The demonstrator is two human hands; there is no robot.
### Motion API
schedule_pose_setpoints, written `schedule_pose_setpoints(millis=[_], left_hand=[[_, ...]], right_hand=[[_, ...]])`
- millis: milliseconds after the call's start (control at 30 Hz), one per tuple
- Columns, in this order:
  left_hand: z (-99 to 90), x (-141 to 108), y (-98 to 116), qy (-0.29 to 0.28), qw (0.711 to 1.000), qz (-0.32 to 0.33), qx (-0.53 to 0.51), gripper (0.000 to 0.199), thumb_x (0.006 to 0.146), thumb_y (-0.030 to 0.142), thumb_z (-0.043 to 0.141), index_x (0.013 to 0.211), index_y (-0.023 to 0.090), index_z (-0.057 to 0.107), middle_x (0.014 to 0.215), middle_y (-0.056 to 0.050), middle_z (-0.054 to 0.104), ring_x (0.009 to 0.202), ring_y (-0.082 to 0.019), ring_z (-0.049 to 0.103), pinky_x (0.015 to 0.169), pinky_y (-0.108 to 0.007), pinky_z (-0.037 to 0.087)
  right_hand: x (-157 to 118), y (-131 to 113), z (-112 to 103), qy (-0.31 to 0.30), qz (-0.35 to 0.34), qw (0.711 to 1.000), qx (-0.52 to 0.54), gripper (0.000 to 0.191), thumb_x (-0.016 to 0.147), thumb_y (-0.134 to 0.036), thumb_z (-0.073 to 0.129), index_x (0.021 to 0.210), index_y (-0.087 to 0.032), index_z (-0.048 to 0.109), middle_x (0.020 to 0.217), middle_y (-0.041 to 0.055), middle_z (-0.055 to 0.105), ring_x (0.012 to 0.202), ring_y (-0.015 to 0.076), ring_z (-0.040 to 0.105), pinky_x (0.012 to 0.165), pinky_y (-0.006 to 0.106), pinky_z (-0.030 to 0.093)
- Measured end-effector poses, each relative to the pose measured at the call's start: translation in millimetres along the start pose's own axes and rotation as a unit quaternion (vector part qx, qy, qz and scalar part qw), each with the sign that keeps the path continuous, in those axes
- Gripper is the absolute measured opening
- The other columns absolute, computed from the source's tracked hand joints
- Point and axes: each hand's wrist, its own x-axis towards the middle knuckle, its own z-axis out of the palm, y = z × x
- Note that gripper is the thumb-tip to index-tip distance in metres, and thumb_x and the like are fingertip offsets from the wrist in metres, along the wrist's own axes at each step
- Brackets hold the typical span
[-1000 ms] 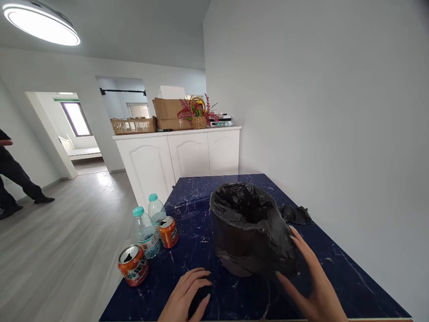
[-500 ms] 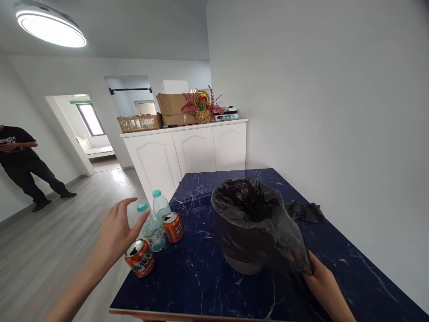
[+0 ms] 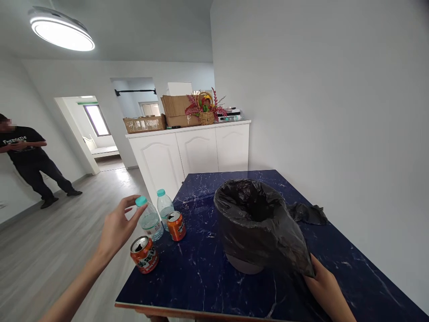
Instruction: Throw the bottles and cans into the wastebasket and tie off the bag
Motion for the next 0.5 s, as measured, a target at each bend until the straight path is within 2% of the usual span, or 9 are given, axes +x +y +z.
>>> schedule_pose_setpoints(millis=[100,167,233,267,400,433,500], left_hand=[[-34.2,-1.9,30.1,0.088,0.995,0.045,0.024,0.051,0.094,0.066,0.060,0.127,0.027,0.063,0.128,-0.006,0.077,0.109,-0.038,0.077,0.069,-0.041,0.064],[-54.2,-5.5,56.1,0.199,0.975,0.096,0.029,0.048,0.093,0.057,0.068,0.131,0.029,0.064,0.127,-0.005,0.077,0.106,-0.038,0.077,0.079,-0.048,0.064],[-67.0,-9.3,85.4,0.273,0.949,0.154,-0.028,0.052,0.087,0.045,0.078,0.135,0.031,0.064,0.126,-0.005,0.076,0.110,-0.037,0.076,0.090,-0.054,0.063],[-70.3,-10.7,101.0,0.293,0.935,0.184,-0.078,0.056,0.084,0.040,0.081,0.137,0.032,0.063,0.124,-0.005,0.075,0.113,-0.036,0.075,0.092,-0.055,0.063],[-64.0,-7.1,165.2,0.299,0.870,0.298,-0.253,0.052,0.089,0.024,0.076,0.138,0.033,0.061,0.124,-0.002,0.071,0.113,-0.027,0.073,0.099,-0.056,0.061],[-58.6,-4.3,179.9,0.288,0.859,0.318,-0.280,0.049,0.091,0.020,0.075,0.137,0.031,0.061,0.124,-0.002,0.071,0.113,-0.025,0.073,0.101,-0.055,0.061],[-44.8,1.8,204.7,0.221,0.854,0.333,-0.334,0.044,0.094,0.015,0.072,0.134,0.029,0.060,0.123,-0.003,0.072,0.116,-0.023,0.072,0.100,-0.050,0.063]], right_hand=[[0.3,-0.5,-0.1,-0.006,0.009,1.000,0.001,0.045,0.079,-0.048,0.062,0.114,-0.023,0.075,0.108,0.0109,0.082,0.097,0.0328,0.079,0.062,0.027,0.057],[0.4,-0.9,0.1,-0.009,0.007,1.000,0.001,0.044,0.080,-0.048,0.062,0.113,-0.023,0.075,0.109,0.0113,0.082,0.099,0.0336,0.078,0.062,0.027,0.057],[0.2,-1.5,0.3,-0.006,0.002,1.000,0.000,0.042,0.080,-0.047,0.062,0.112,-0.023,0.075,0.108,0.0113,0.082,0.099,0.0340,0.078,0.062,0.027,0.058],[-0.1,-2.1,0.4,-0.003,0.000,1.000,-0.001,0.042,0.080,-0.047,0.062,0.112,-0.023,0.075,0.108,0.0113,0.082,0.099,0.0340,0.078,0.062,0.027,0.058],[-2.5,-9.4,0.2,0.016,-0.017,1.000,0.007,0.038,0.082,-0.048,0.063,0.109,-0.024,0.076,0.109,0.0120,0.082,0.099,0.0334,0.078,0.066,0.028,0.059],[-3.3,-12.9,0.0,0.021,-0.021,0.999,0.012,0.037,0.083,-0.048,0.063,0.107,-0.024,0.076,0.108,0.0122,0.082,0.098,0.0327,0.079,0.067,0.027,0.059],[-4.6,-21.2,-0.8,0.024,-0.027,0.999,0.025,0.035,0.085,-0.050,0.063,0.104,-0.025,0.076,0.105,0.0122,0.082,0.093,0.0312,0.079,0.067,0.027,0.060]])
